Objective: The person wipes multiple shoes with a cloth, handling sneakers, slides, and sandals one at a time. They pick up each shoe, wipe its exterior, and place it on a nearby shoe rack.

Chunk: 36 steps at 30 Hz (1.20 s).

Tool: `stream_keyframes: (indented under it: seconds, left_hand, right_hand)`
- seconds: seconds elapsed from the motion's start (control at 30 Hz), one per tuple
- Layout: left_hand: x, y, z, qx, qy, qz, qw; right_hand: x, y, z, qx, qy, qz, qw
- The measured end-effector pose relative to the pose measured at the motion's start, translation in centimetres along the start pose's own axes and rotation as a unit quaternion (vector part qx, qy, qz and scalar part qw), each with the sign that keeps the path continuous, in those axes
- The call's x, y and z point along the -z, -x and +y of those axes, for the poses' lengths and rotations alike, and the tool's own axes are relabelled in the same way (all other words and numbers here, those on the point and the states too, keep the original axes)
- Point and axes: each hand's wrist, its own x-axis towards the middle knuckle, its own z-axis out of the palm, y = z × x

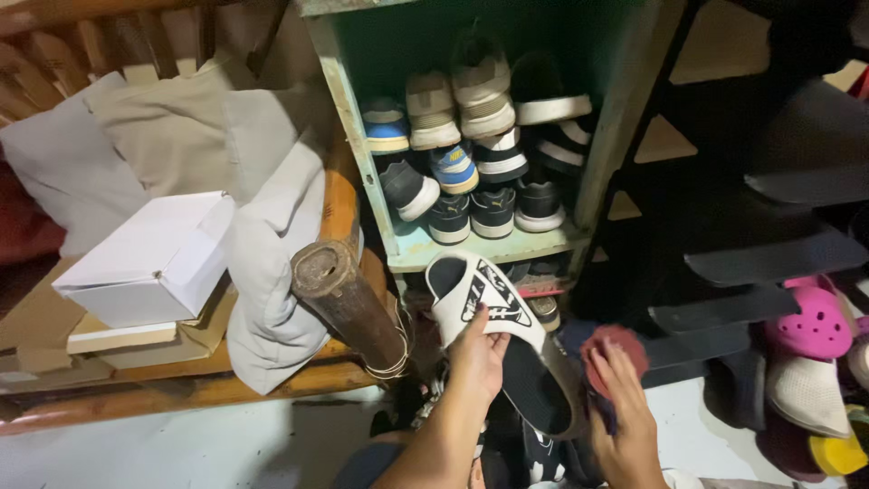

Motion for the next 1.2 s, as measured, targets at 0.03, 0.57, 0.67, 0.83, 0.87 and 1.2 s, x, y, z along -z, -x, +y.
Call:
stream_keyframes:
  seconds: [0.03, 0.57, 0.67, 0.83, 0.87, 1.2]
  left_hand:
    - [-0.1, 0.0, -0.1, 0.006, 0.016, -0.002, 1.000]
    - [0.7, 1.0, -0.4, 0.019, -0.027, 0.008, 0.999]
    - [0.8, 1.5, -1.1, 0.031, -0.069, -0.025, 0.997]
    - [0.2, 3.0, 0.1, 0.104, -0.128, -0.166, 0.972]
    - [0.1, 3.5, 0.6, 0.128, -0.142, -0.192, 0.962]
    - [-2.5, 4.8, 6.0, -0.068, -0.313, -0.201, 0.926]
  right_hand:
    - [0.1, 0.0, -0.2, 0.039, 0.018, -0.030, 0.999]
    - [-6.4, 6.1, 10.1, -0.332, -0.286, -0.127, 0.890]
    - [-6.8, 7.6, 13.0, -0.418, -0.281, -0.150, 0.851]
    - [-6.5, 6.0, 14.6, -0.465, -0.300, -0.143, 0.820]
    - [-6.5, 5.3, 14.4, -0.472, -0.263, -0.159, 0.826]
    - [-4.6, -5.7, 7.7, -0.512, -0.328, 0.035, 0.793]
